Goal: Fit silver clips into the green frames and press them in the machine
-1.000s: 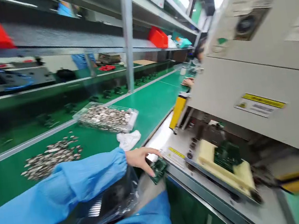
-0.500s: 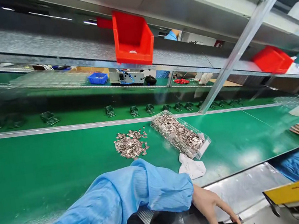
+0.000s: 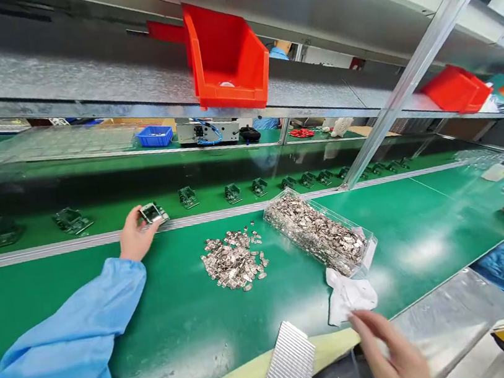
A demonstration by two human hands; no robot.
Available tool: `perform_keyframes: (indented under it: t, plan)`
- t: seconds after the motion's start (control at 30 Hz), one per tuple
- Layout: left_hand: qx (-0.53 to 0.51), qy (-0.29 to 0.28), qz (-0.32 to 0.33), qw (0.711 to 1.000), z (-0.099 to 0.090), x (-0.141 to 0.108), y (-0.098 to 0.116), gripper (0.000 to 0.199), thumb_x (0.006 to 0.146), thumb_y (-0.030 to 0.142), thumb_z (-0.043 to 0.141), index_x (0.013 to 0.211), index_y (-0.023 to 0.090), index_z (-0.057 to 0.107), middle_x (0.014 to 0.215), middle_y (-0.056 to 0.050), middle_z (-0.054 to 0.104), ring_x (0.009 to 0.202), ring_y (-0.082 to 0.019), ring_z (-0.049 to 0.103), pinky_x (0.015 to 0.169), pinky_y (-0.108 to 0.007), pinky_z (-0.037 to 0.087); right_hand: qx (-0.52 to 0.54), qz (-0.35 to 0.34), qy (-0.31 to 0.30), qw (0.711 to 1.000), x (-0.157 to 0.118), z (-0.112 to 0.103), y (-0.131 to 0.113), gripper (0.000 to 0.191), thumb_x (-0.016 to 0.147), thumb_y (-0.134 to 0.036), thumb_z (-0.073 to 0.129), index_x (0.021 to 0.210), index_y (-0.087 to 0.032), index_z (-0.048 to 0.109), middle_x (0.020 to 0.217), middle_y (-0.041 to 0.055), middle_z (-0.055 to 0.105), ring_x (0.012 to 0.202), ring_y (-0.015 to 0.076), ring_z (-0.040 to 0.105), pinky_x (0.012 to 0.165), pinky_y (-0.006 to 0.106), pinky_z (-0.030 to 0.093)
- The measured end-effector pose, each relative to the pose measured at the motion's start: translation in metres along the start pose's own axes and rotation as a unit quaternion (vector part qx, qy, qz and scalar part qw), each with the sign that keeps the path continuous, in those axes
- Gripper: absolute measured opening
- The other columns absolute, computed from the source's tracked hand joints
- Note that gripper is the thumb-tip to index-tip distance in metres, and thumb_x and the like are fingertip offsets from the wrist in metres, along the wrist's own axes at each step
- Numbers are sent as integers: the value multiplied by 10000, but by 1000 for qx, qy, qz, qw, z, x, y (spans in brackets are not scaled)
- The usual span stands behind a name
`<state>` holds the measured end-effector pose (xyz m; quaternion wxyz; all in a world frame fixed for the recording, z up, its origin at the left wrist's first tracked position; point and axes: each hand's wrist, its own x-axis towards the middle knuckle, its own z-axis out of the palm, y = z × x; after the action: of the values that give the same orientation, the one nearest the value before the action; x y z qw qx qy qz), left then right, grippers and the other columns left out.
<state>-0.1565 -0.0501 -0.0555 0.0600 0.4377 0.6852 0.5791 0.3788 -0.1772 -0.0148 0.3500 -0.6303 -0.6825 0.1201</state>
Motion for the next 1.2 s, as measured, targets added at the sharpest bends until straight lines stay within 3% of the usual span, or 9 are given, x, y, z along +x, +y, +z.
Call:
perform_keyframes:
  t: [0.13, 0.27, 0.37, 0.5, 0.6, 0.7, 0.83, 1.03, 1.2]
  plan:
    - [34, 1, -24, 999, 7, 52, -38, 756, 789, 310, 662, 1453, 136, 347, 1423, -174, 495, 1277, -311, 523, 1083, -440, 435, 6, -56, -185, 981, 83, 84, -75, 335, 892, -378, 461, 1022, -192, 708, 1029, 82, 738, 936, 242, 686, 850, 333, 545]
    - [66, -43, -32, 996, 25, 75, -42, 788, 778, 365, 677, 1449, 84, 373, 1334, -239, 563, 1224, -406, 548, 1045, -549, 422, -65, -44, -205, 976, 157, 159, -120, 233, 887, -272, 510, 899, -200, 732, 923, 63, 748, 863, 219, 684, 780, 291, 523]
    - [86, -44, -11, 995, 20, 72, -42, 791, 788, 408, 670, 1458, 117, 365, 1456, -209, 456, 1351, -377, 428, 1114, -507, 354, -128, -18, -207, 970, 184, 198, -135, 199, 866, -310, 591, 770, -192, 720, 807, 77, 729, 806, 233, 679, 699, 290, 493]
    - [179, 163, 35, 970, -29, 67, -55, 747, 803, 423, 658, 1435, 137, 380, 1594, -161, 197, 1487, -320, 147, 1192, -473, 185, -188, -5, -231, 955, 197, 226, -143, 195, 772, -290, 700, 614, -187, 653, 658, 76, 681, 704, 233, 666, 592, 284, 440]
    - [236, 268, -6, 934, -78, 75, -78, 964, 691, 464, 760, 1465, 118, 300, 1583, -222, 160, 1478, -364, 145, 1166, -523, 203, -200, -15, -244, 949, 206, 236, -140, 214, 771, -276, 691, 586, -199, 615, 605, 63, 664, 622, 217, 642, 535, 283, 412]
    - [216, 207, -71, 952, -111, 90, -102, 1192, 596, 447, 831, 1512, 117, 144, 1568, -246, 199, 1459, -369, 211, 1148, -513, 266, -185, -26, -251, 950, 212, 243, -135, 243, 763, -300, 687, 560, -217, 581, 570, 45, 657, 559, 205, 619, 510, 287, 411]
    - [189, 131, -125, 965, -120, 105, -120, 1087, 621, 365, 817, 1499, 171, 206, 1467, -204, 426, 1356, -366, 417, 1093, -511, 360, -157, -37, -230, 960, 203, 233, -131, 242, 757, -364, 648, 570, -240, 559, 556, 14, 651, 536, 192, 604, 510, 283, 421]
    - [155, 122, -125, 972, -112, 100, -115, 512, 741, 285, 687, 1217, 140, 568, 1078, -136, 680, 1041, -280, 655, 973, -409, 490, 56, -62, -201, 976, 147, 165, -128, 324, 729, -550, 571, 734, -234, 641, 655, 27, 685, 607, 205, 657, 555, 275, 517]
    - [119, 130, -116, 978, -112, 87, -101, 392, 773, 203, 584, 1156, 118, 589, 951, -106, 674, 915, -231, 672, 938, -395, 515, 88, -48, -171, 980, 95, 108, -95, 404, 683, -623, 619, 813, -257, 729, 797, 47, 746, 696, 245, 717, 627, 281, 596]
